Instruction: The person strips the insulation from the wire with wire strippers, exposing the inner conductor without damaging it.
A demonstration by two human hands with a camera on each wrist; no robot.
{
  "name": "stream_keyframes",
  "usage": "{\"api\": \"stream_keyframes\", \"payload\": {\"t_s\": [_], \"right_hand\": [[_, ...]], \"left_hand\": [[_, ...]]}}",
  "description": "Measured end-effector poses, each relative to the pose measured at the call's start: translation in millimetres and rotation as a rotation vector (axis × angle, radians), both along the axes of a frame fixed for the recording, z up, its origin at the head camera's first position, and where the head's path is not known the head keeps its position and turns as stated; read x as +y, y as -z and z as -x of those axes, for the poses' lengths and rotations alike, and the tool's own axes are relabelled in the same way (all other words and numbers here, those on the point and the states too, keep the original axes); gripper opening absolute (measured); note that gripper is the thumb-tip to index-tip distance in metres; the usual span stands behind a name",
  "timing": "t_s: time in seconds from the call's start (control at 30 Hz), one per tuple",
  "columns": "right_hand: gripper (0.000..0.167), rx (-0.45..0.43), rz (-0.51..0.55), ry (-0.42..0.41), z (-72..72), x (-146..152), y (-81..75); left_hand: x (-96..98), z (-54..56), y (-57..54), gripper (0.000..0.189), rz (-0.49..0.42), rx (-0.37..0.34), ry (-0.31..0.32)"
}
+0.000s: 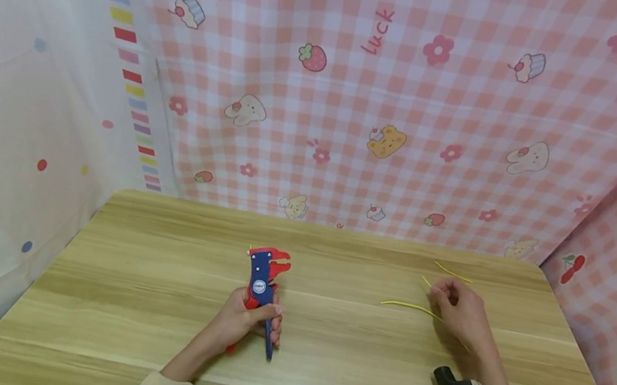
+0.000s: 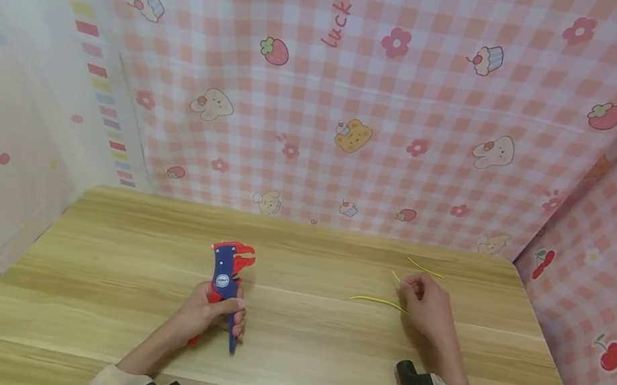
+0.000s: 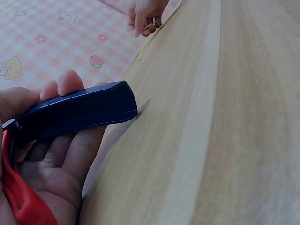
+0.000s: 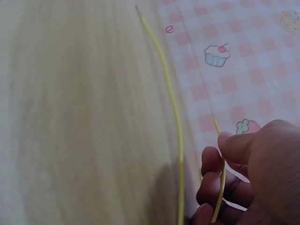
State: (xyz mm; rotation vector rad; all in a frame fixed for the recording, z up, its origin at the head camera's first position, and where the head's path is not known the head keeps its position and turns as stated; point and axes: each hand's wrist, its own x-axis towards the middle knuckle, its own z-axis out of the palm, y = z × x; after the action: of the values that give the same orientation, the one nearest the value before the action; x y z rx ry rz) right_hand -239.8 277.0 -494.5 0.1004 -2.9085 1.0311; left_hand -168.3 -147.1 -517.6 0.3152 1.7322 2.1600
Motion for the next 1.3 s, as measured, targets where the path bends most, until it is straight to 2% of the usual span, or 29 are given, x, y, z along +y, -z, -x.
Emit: {"api": "stream_keyframes", "payload": {"t_s": [0.2, 0.5, 0.9, 1.1, 1.3], "right_hand": [[0.018, -0.016, 0.029, -0.024, -1.3, -4, -5.1], [0.017, -0.053, 0.093, -0.033, -3.7, -14, -11.8], [0.012, -0.040, 0.111, -0.046, -6.4, -24, -15.6], [0.011, -0.026, 0.100, -0.046, -8.0, -28, -19.1], [0.013, -0.019, 0.101, -0.052, -8.8, -31, -21.9]], "left_hand": [[-0.5, 0.6, 2.2, 0.030, -0.006, 0.006, -0.002], [0.0, 1.0, 0.1, 0.029, -0.002, -0.040, -0.023], [-1.1, 0.8, -1.5, 0.033, -0.016, -0.060, 0.017], [-0.2, 0.2, -3.8, 0.043, -0.026, -0.068, 0.034], [-0.3, -0.3, -6.0, 0.047, 0.000, -0.079, 0.059]]}}
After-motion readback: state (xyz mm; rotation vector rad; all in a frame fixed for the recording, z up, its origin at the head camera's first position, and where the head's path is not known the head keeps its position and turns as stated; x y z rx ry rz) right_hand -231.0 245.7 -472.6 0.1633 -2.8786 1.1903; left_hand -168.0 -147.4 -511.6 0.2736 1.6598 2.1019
